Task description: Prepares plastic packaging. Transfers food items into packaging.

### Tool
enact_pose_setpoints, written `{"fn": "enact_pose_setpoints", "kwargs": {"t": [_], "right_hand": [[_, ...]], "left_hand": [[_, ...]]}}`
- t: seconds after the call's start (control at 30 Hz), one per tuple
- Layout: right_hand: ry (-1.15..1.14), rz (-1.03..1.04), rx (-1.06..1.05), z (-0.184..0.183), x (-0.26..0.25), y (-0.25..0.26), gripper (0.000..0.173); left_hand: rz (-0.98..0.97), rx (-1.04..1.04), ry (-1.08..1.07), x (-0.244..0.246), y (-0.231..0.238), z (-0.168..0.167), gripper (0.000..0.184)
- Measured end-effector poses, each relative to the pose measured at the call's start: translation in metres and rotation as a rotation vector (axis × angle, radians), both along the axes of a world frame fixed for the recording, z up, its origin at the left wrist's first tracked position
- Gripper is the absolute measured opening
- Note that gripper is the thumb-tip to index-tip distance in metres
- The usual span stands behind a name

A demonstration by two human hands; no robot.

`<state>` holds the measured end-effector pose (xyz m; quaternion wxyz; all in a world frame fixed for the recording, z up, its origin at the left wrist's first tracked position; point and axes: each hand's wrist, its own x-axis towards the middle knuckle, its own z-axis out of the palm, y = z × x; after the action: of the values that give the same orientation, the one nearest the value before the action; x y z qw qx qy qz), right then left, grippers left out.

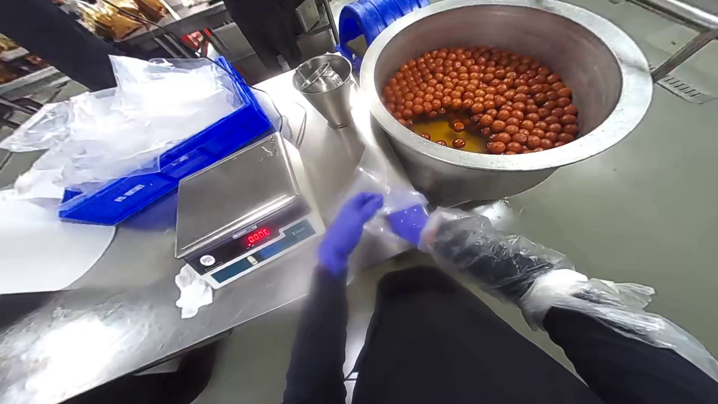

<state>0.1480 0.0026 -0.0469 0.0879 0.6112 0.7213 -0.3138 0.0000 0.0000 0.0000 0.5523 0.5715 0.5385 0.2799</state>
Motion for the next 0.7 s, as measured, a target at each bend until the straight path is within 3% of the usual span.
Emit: {"fn": "enact_pose_setpoints", "kwargs": {"t": [0.17, 0.27, 0.37, 0.47, 0.57, 0.63, 0.7], "right_hand": [[0.161, 0.086, 0.013, -0.009, 0.012, -0.006, 0.036], [0.249, -0.001, 0.034, -0.009, 0.013, -0.008, 0.038], [0.293, -0.084, 0.059, -0.018, 0.01, -0.018, 0.036], [0.091, 0.254, -0.033, -0.009, 0.012, -0.006, 0.037], [0.151, 0.333, 0.158, -0.007, 0.022, -0.006, 0.037], [0.23, 0.277, 0.225, 0.011, 0.03, -0.009, 0.065], [0.278, 0.184, 0.123, 0.058, 0.033, -0.021, 0.075]], "left_hand": [[-0.074, -0.072, 0.26, 0.011, -0.012, -0.01, 0.049], [-0.122, -0.054, 0.316, 0.017, -0.008, -0.009, 0.042], [-0.095, -0.015, 0.134, 0.019, -0.003, -0.021, 0.027], [0.132, -0.086, -0.221, 0.011, 0.006, -0.036, 0.026], [0.422, -0.174, -0.514, -0.001, 0.014, -0.035, 0.03], [0.53, -0.144, -0.551, -0.001, 0.014, -0.032, 0.03], [0.537, -0.015, -0.481, 0.007, 0.015, -0.036, 0.03]]}}
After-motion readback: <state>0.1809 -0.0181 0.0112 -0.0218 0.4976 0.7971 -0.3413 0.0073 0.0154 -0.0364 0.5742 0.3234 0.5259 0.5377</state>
